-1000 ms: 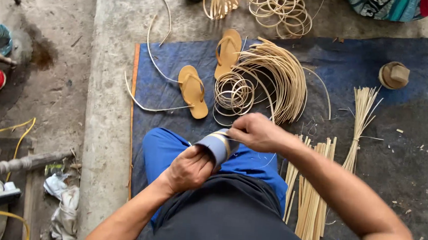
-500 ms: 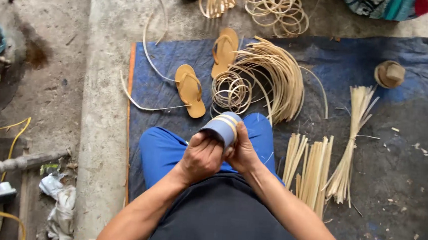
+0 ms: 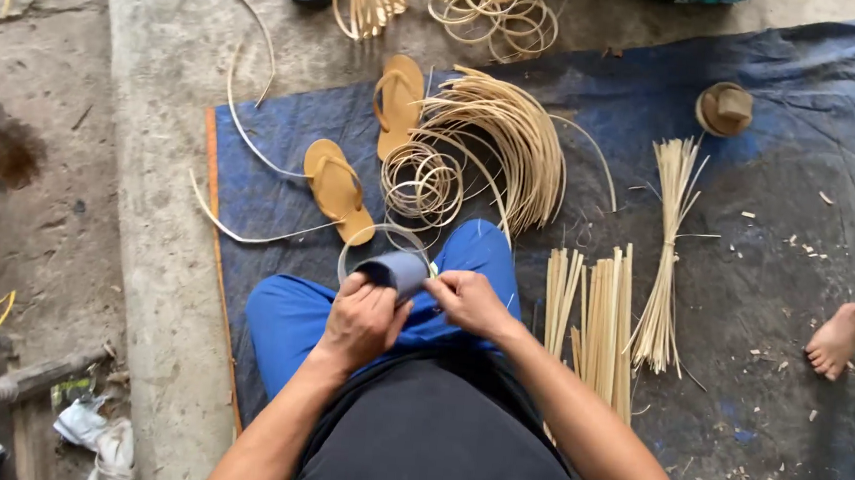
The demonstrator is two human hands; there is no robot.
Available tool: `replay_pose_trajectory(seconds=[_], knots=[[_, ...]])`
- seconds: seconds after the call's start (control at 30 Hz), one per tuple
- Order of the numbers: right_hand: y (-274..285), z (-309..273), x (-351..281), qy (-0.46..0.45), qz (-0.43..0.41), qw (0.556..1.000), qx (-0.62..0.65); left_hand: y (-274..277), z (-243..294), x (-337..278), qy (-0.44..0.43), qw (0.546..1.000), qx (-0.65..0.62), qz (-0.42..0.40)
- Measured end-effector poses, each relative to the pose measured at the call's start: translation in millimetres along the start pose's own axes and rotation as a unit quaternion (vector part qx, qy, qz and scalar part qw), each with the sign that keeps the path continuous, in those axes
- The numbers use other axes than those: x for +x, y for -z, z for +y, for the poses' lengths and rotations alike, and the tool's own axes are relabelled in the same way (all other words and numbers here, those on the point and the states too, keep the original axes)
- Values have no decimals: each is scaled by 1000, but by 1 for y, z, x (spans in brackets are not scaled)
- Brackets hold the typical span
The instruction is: The person sits on the ground and bends thin bamboo strips by hand around a gray cylindrical form to shape them into rings. They wrap each strip around the form, press it into a circle, and set the finished ring on the mat with other completed rings.
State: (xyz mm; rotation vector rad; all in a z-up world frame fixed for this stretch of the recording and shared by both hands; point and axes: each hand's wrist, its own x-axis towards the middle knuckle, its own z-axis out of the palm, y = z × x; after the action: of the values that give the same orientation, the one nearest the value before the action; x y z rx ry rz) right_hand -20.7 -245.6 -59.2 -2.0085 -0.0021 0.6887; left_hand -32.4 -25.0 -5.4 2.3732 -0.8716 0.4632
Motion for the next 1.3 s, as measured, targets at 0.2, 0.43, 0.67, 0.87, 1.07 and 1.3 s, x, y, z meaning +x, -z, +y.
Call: replay_pose_trajectory(seconds=[0.2, 0.43, 0.67, 0.87, 1.07, 1.3], knots=[[43, 60, 51, 49, 103, 952, -283, -15, 27, -24, 128, 979, -123, -100], [129, 124, 119, 5, 232, 933, -276, -16, 24, -28, 348, 892, -204, -206], [112, 240, 51, -241, 213, 922, -214, -22, 9, -25, 489, 766, -304, -286], [28, 321, -61, -465, 108, 855, -201, -32, 17, -14, 444, 775, -326, -310], [7, 329, -82, -469, 149, 855, -164, -32, 18, -11, 446, 776, -298, -332], [16, 354, -93, -432, 205, 868, -138, -36, 12, -26, 463, 770, -354, -260]])
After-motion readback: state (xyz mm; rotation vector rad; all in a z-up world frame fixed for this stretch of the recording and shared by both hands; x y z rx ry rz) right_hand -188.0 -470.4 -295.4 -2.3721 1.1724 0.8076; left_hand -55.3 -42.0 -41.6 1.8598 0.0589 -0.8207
